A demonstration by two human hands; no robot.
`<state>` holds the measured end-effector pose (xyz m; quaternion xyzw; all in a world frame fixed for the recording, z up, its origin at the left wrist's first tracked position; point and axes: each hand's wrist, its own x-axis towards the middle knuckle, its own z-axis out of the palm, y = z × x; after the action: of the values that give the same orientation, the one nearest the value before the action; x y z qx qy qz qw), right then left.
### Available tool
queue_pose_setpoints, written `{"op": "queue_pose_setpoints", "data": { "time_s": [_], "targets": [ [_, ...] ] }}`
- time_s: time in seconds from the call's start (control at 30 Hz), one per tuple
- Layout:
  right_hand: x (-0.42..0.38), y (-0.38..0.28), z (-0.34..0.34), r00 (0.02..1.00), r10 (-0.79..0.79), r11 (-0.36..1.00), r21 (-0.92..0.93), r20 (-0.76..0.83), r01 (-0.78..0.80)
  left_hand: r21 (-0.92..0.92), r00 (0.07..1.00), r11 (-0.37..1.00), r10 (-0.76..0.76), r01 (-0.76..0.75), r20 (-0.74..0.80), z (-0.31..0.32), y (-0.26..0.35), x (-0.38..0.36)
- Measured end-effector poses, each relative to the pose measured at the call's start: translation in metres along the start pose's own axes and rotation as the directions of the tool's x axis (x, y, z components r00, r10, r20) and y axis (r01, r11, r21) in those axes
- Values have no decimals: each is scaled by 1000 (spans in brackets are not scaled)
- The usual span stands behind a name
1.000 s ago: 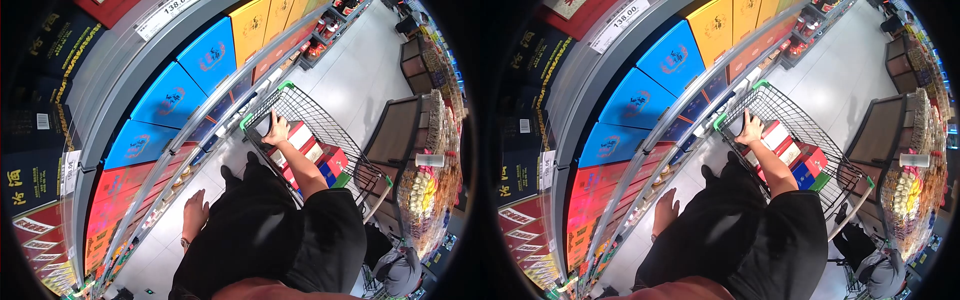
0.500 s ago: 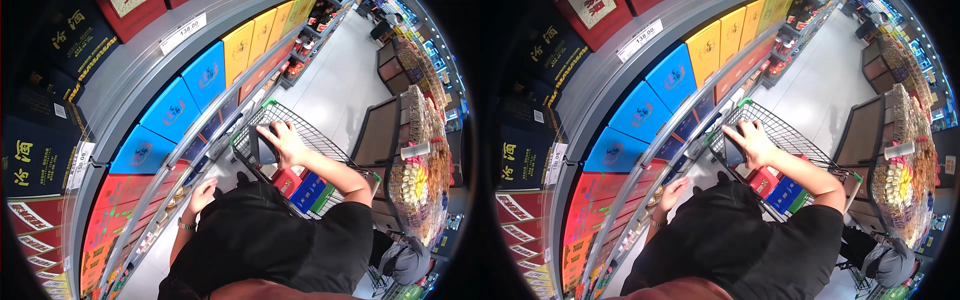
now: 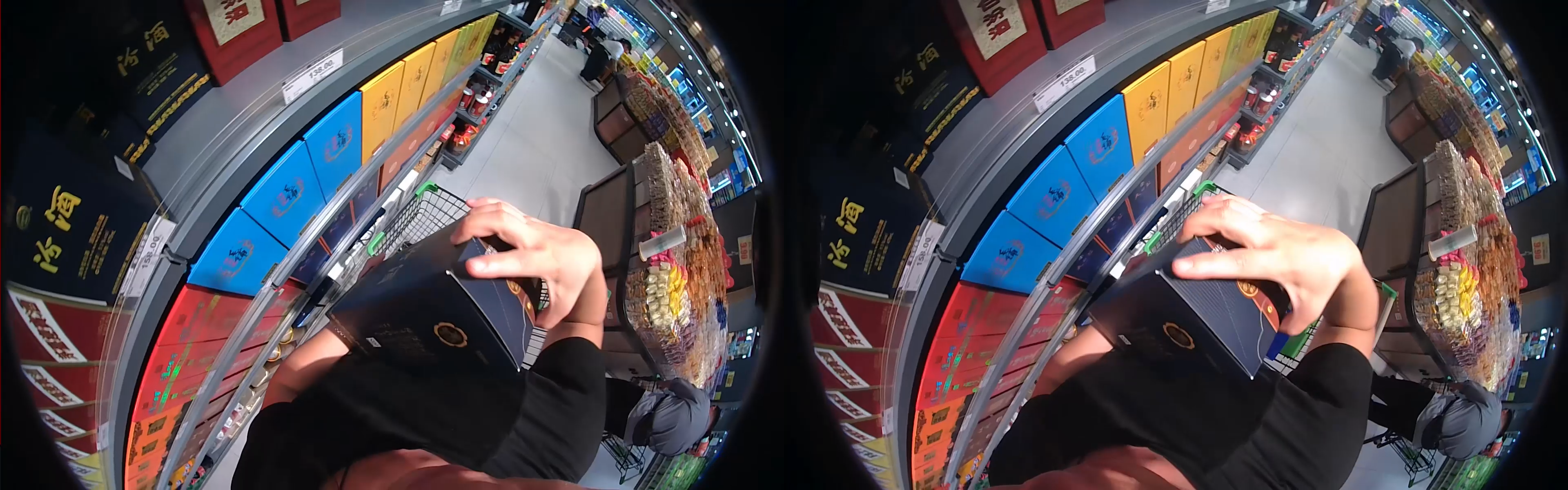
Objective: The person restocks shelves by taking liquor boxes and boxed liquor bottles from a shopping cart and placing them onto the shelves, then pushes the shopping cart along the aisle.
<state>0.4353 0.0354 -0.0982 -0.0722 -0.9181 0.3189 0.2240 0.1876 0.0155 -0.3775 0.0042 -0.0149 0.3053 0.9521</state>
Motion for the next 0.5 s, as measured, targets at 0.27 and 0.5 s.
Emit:
{"op": "queue_pose_setpoints", "data": {
  "time_s": [0.27, 0.5],
  "targets": [
    [-23, 103, 99, 750, 114, 858, 446, -651, 256, 170, 921, 945, 315, -281, -231, -22, 4, -59],
    [-67, 160, 163, 476, 608, 575, 765, -636, 289, 8, 909, 919, 392, -395, -138, 20, -1, -86]
  ]
}}
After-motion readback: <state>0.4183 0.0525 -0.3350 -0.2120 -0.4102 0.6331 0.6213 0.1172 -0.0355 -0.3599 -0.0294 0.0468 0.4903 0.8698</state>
